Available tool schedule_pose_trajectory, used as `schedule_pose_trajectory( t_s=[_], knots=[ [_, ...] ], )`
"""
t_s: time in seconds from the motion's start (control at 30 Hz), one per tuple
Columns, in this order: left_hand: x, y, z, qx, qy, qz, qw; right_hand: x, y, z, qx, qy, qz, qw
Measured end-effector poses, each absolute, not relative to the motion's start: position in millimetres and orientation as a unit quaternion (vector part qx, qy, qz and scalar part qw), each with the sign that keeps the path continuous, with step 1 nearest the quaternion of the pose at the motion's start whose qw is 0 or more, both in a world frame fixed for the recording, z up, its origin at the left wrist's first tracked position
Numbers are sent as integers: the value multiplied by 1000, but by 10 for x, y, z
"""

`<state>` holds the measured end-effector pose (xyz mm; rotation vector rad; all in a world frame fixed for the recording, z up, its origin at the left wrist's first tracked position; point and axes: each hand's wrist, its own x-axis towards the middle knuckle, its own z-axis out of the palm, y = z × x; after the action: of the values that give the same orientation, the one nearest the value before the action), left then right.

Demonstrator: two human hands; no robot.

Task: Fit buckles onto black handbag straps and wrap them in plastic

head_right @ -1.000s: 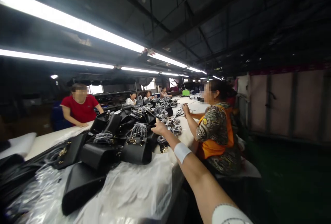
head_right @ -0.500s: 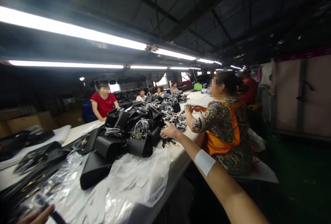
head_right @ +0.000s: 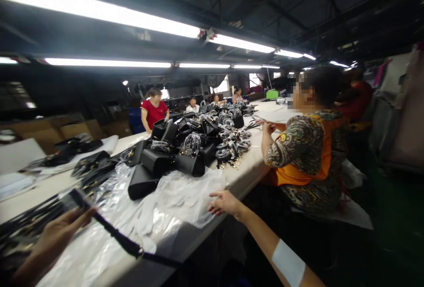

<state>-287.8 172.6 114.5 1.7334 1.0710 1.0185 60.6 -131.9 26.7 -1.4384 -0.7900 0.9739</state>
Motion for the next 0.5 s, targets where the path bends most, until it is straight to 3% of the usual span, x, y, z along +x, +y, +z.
schedule_pose_trajectory(
  t_s=[0.27,0.5],
  knots=[
    [-3180,1387,883,670,352,479,445,529,-1864,-383,-663,-257,452,539],
    [-3431,224,350,533,406,493,554,-46,-2428,-1344,-654,-62,442,611]
  ],
)
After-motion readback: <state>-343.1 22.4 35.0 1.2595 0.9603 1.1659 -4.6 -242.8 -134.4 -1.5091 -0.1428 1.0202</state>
